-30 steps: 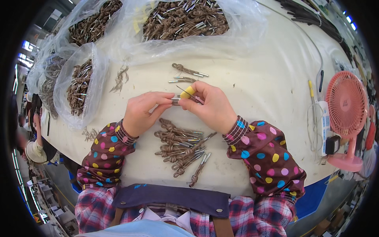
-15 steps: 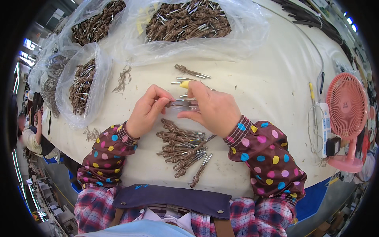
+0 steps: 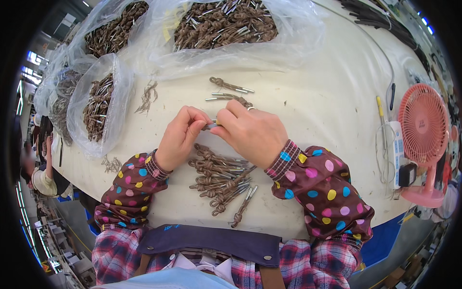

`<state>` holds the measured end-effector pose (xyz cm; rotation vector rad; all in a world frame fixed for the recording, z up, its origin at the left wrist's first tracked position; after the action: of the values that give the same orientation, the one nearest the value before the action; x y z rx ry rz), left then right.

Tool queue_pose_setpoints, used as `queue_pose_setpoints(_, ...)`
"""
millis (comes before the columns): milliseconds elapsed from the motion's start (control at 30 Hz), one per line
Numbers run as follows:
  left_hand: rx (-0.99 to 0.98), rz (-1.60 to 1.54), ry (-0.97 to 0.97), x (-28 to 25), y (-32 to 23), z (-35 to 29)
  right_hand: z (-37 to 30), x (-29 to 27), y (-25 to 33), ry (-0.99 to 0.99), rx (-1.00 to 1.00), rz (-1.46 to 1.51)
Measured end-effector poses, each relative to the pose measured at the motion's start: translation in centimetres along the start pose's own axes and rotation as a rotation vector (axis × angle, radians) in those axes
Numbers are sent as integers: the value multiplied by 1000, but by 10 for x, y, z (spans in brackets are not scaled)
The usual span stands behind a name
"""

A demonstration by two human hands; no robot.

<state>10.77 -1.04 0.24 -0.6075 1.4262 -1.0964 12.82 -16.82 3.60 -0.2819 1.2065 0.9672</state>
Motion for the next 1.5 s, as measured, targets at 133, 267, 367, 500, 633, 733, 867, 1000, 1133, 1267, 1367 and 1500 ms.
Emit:
queue_pose_setpoints(133,40,-9,-25,1,3,-1,1,1,0,-4,5,60)
queue_pose_setpoints(267,6,13,27,1,1,0,0,2,-2,7,21,74)
queue_pose_setpoints(367,0,9,23,2,1,0,1,2,-2,-8,17,99)
queue_pose_setpoints(500,53,-63,-40,1,1,-1,0,4,-6,5,38,167)
queue_pose_setpoints(633,94,-85,-81,-1,-2,0,-2,2,-20,-43,183,460)
queue_pose_setpoints(733,119,-85,-72,-1,-3,0,-5,12,-26,175,388,647)
queue_pose_setpoints(867,131,-41,-120,-12,0,5,-6,9,-25,160,409,618)
queue_pose_setpoints(1000,217,591,-303,-39,-1,12,-14,3,-29,130,452,603)
queue_pose_setpoints(1133,287,655,-118,-25,-17,14,-28,3,-24,171,452,703)
queue_pose_setpoints(1267,197,392,148,-6,-21,12,-39,-5,1,330,315,686)
queue_pose_setpoints(1367,-16,58,246,-10,-23,12,-41,2,-15,174,415,701)
queue_pose_setpoints(1500,-203,-251,382,-1,-21,7,-40,6,-28,207,573,749)
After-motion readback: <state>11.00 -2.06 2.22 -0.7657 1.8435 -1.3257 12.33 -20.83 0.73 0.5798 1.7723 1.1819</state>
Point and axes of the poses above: each hand's wrist, its own z-axis towards the middle knuckle, its own x-axis out of the palm, y = z × x, the point moved 5 cm from there along z, towards the middle knuckle, and after that the axes turned 4 degrees about y, right-handed, at the moved point
